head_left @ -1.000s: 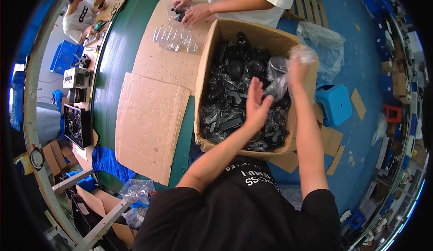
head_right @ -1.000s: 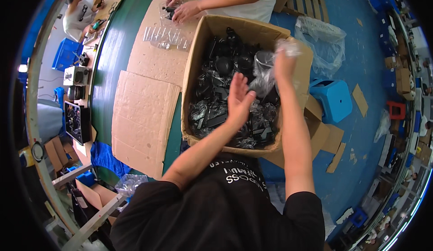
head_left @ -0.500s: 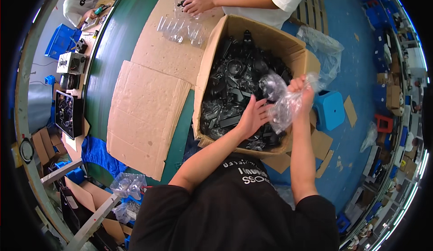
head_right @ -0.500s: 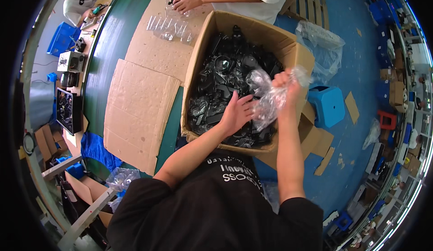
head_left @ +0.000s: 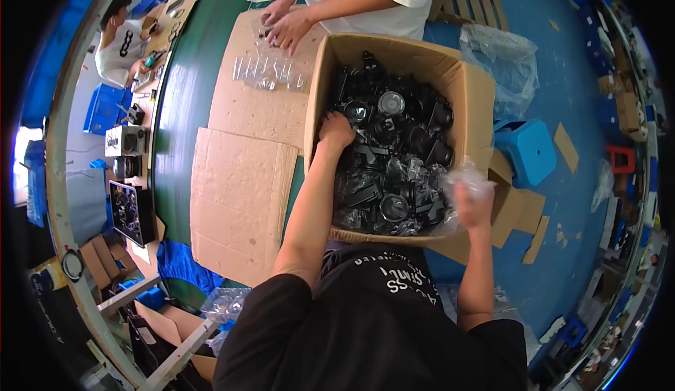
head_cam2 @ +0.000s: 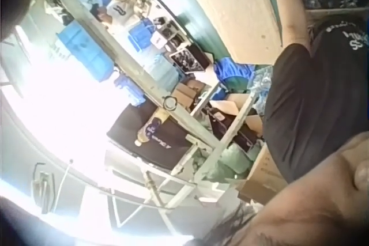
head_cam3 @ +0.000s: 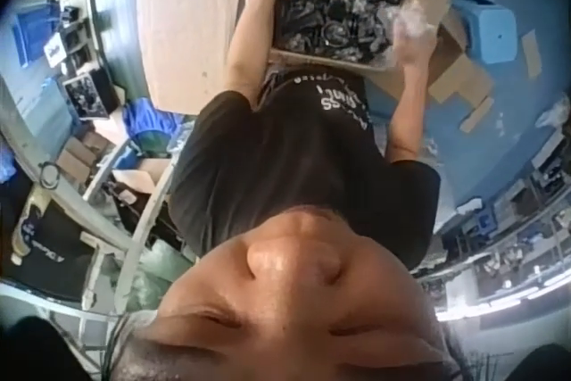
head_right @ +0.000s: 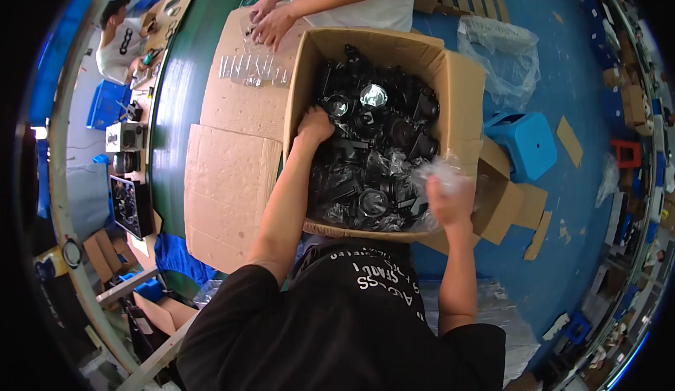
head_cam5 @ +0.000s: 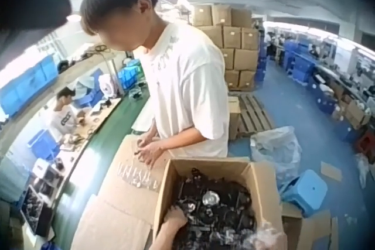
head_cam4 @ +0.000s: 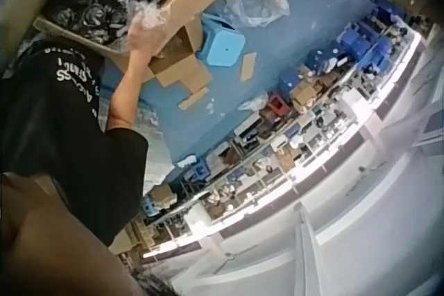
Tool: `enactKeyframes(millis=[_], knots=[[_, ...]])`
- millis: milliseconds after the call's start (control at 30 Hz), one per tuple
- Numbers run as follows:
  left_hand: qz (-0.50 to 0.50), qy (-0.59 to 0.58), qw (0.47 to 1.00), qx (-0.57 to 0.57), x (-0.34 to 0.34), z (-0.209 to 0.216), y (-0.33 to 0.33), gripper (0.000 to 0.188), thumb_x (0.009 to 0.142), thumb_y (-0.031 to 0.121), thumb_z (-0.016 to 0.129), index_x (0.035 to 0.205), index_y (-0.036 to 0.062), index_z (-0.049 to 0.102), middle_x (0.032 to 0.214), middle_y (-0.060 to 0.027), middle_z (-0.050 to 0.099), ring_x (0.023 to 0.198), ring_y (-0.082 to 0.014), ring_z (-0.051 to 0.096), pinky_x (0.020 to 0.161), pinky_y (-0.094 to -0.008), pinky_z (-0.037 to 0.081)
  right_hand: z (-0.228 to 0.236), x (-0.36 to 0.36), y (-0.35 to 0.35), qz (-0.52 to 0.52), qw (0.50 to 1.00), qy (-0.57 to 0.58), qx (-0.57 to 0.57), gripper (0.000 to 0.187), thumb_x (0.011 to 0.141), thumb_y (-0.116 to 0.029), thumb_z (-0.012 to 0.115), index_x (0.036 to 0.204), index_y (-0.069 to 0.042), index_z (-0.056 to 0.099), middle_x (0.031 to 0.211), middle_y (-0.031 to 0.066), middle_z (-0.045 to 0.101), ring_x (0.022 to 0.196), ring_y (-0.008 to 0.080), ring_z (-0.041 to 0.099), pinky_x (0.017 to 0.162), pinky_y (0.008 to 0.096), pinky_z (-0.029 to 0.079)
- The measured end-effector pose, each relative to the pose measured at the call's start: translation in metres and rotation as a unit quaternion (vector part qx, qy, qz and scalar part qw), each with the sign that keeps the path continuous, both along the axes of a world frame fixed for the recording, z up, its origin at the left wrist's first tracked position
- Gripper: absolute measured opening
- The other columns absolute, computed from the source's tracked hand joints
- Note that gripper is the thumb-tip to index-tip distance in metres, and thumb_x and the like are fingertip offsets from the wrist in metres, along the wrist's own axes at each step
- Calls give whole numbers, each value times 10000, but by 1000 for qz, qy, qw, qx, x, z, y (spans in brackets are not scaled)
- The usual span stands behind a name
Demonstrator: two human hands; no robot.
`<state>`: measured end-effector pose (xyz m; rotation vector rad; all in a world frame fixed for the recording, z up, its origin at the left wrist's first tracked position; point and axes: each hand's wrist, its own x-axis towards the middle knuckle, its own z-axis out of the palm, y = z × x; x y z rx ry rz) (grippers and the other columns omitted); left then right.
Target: Packing black plastic components into clear bags and then into a cardboard box.
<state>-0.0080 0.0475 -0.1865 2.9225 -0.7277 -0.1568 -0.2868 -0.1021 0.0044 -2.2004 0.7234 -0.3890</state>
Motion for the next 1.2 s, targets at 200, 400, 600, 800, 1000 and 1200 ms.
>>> enactKeyframes(millis=[200, 400, 600, 800, 1000, 1200], knots=[[-56, 217, 974, -25, 5, 5, -21, 375, 782, 236, 529, 1099, 44, 583, 1018, -170, 623, 893, -356, 595, 794, -421, 468, -52, 23, 28, 91, 971, 206, -77, 381, 747, -354, 615, 921, -16, 637, 730, 165, 641, 579, 330, 572, 551, 393, 457], [-209, 222, 952, 27, 12, 63, -8, 376, 831, 221, 530, 1198, 139, 521, 1003, -109, 634, 838, -342, 592, 785, -405, 467, -104, 19, 23, 25, 963, -108, 247, 306, 866, -301, 542, 983, -24, 598, 705, 56, 580, 533, 177, 493, 510, 283, 410], [-218, 218, 865, -395, -11, 117, -4, 173, 871, 109, 514, 1029, 37, 520, 888, -117, 633, 731, -239, 593, 691, -321, 482, -73, 54, -11, -66, 761, -98, 638, 285, 921, -305, 480, 982, -52, 597, 633, -14, 466, 494, 65, 352, 475, 164, 280], [-86, 441, 671, -590, -21, 156, -28, 105, 845, 71, 571, 836, 14, 484, 859, -100, 617, 740, -135, 561, 672, -216, 454, -61, 111, -18, 23, 851, -145, 504, 330, 880, -321, 563, 1066, -50, 592, 720, -23, 495, 587, 55, 391, 528, 155, 296], [-372, 203, 764, -486, -22, 190, -77, 238, 754, 77, 635, 974, -6, 597, 925, -87, 623, 763, -169, 559, 703, -263, 466, -37, 131, -20, 142, 880, -153, 427, 316, 840, -143, 630, 1123, -28, 546, 951, 71, 617, 788, 127, 582, 720, 220, 456], [-176, 318, 868, -339, 0, 174, -19, 198, 770, 145, 576, 821, -39, 631, 812, -153, 651, 722, -263, 608, 686, -324, 494, 1, 112, -44, 87, 934, -265, 222, 296, 952, -237, 433, 843, -14, 593, 767, 63, 603, 802, 142, 557, 785, 276, 438]])
